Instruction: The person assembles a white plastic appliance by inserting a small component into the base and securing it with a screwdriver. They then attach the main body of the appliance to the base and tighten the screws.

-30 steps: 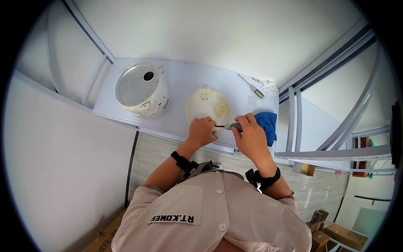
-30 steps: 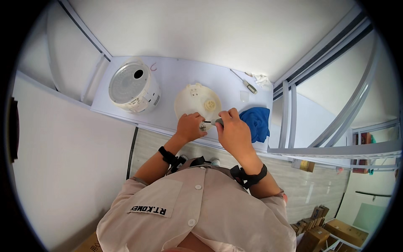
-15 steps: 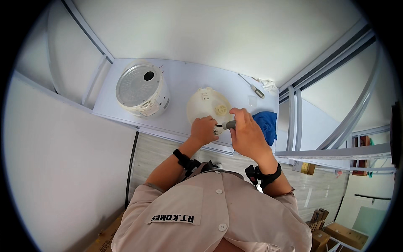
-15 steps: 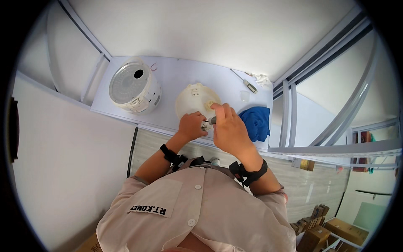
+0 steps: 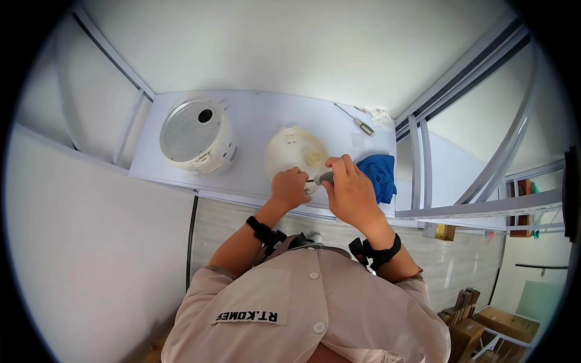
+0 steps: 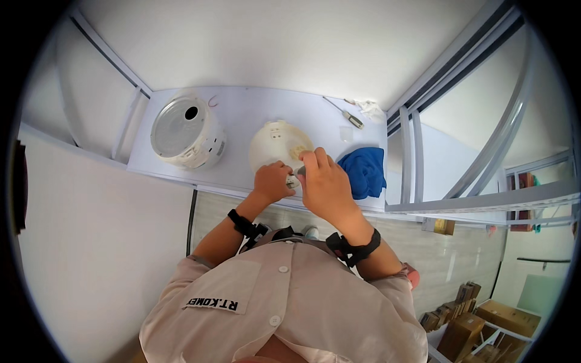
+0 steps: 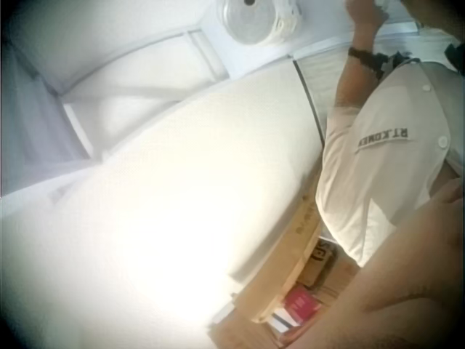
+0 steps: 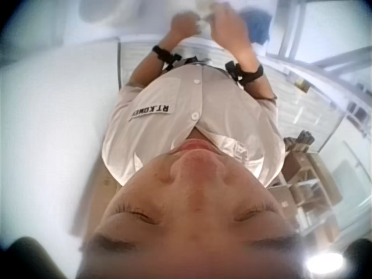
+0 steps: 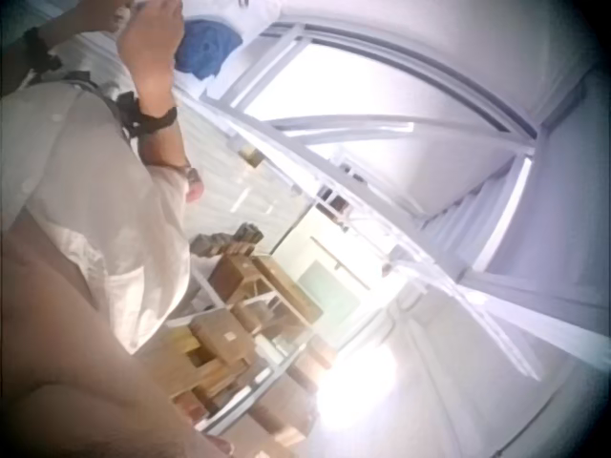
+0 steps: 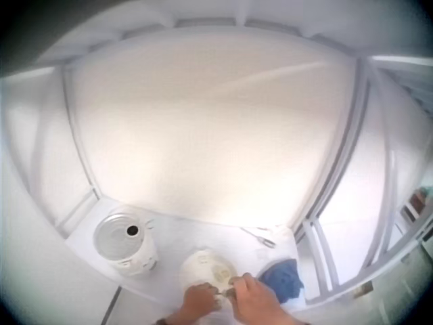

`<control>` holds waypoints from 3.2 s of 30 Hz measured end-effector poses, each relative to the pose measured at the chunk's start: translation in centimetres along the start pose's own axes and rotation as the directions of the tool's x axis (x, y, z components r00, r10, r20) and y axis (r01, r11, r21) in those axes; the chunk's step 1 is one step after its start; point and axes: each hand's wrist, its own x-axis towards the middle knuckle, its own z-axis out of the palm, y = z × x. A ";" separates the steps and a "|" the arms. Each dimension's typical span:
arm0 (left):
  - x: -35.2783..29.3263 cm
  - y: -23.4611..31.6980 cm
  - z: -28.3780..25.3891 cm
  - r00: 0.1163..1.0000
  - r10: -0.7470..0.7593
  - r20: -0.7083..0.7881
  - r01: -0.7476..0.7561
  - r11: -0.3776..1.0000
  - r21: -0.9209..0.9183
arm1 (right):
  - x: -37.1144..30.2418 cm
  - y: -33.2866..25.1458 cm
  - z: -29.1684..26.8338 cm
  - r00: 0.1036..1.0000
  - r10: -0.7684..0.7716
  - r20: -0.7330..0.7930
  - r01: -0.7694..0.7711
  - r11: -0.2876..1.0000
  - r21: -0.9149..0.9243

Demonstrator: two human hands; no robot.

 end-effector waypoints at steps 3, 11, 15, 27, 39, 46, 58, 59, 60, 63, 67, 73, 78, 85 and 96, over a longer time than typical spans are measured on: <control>-0.2 -0.1 -0.5 0.999 -0.025 0.031 0.025 1.000 -0.016 | 0.4 -1.9 -0.3 0.890 0.405 0.207 -0.367 0.909 -0.199; -0.2 -0.3 -1.1 0.997 -0.043 0.060 0.047 0.997 -0.061 | 0.3 0.0 0.1 0.990 -0.092 -0.107 0.081 0.991 -0.102; -0.3 -0.6 -1.1 0.997 -0.047 0.065 0.053 0.995 -0.088 | 0.6 -1.2 0.3 0.954 0.281 0.109 -0.266 0.955 -0.131; -0.5 -0.6 -1.3 0.996 -0.054 0.070 0.062 0.990 -0.130 | 1.2 -1.6 0.2 0.969 0.191 0.158 -0.188 0.982 -0.033; -0.5 -0.5 -1.0 0.997 -0.048 0.061 0.055 0.990 -0.131 | 1.4 -1.6 0.7 0.995 0.089 0.055 -0.084 0.993 -0.084; -0.6 -0.6 -0.6 0.999 -0.044 0.030 0.048 0.990 -0.132 | 2.3 -3.1 -1.5 0.978 0.150 0.146 -0.126 0.978 -0.165; -0.7 -0.3 -0.5 0.997 -0.072 0.037 0.076 0.992 -0.101 | 2.0 -2.4 -0.7 0.924 0.325 0.200 -0.245 0.907 -0.342; -0.6 -0.4 -0.4 0.997 -0.070 0.017 0.071 0.992 -0.104 | 1.7 -2.4 -0.8 0.958 0.242 0.155 -0.178 0.922 -0.342; -0.7 -0.3 -0.2 0.998 -0.067 0.002 0.067 0.992 -0.107 | 1.7 -2.0 -0.9 0.994 0.082 0.076 -0.061 0.966 -0.251; -0.7 -0.3 0.0 0.997 -0.071 -0.004 0.070 0.991 -0.118 | 1.7 -0.8 -0.4 0.980 -0.186 -0.073 0.179 0.980 -0.083; -0.8 -0.5 0.2 0.998 -0.066 -0.001 0.066 0.988 -0.143 | 1.6 -1.1 0.4 0.973 0.160 0.169 -0.128 0.975 -0.182; -0.9 -0.4 0.0 0.997 -0.073 0.001 0.073 0.987 -0.140 | 2.1 -2.4 -0.7 0.982 0.140 0.128 -0.110 0.970 -0.215; -0.9 -0.3 -0.1 0.997 -0.076 -0.006 0.075 0.986 -0.151 | 1.2 -1.0 0.0 0.997 -0.060 0.054 0.067 0.988 -0.140; -1.0 -0.2 -0.2 0.997 -0.068 -0.028 0.064 0.989 -0.132 | 2.6 -2.4 -0.5 0.862 0.417 0.290 -0.308 0.883 -0.354; -1.0 -0.5 0.6 0.997 -0.038 -0.064 0.029 0.990 -0.140 | 1.0 -1.0 -0.2 0.982 0.148 0.113 -0.113 0.956 -0.271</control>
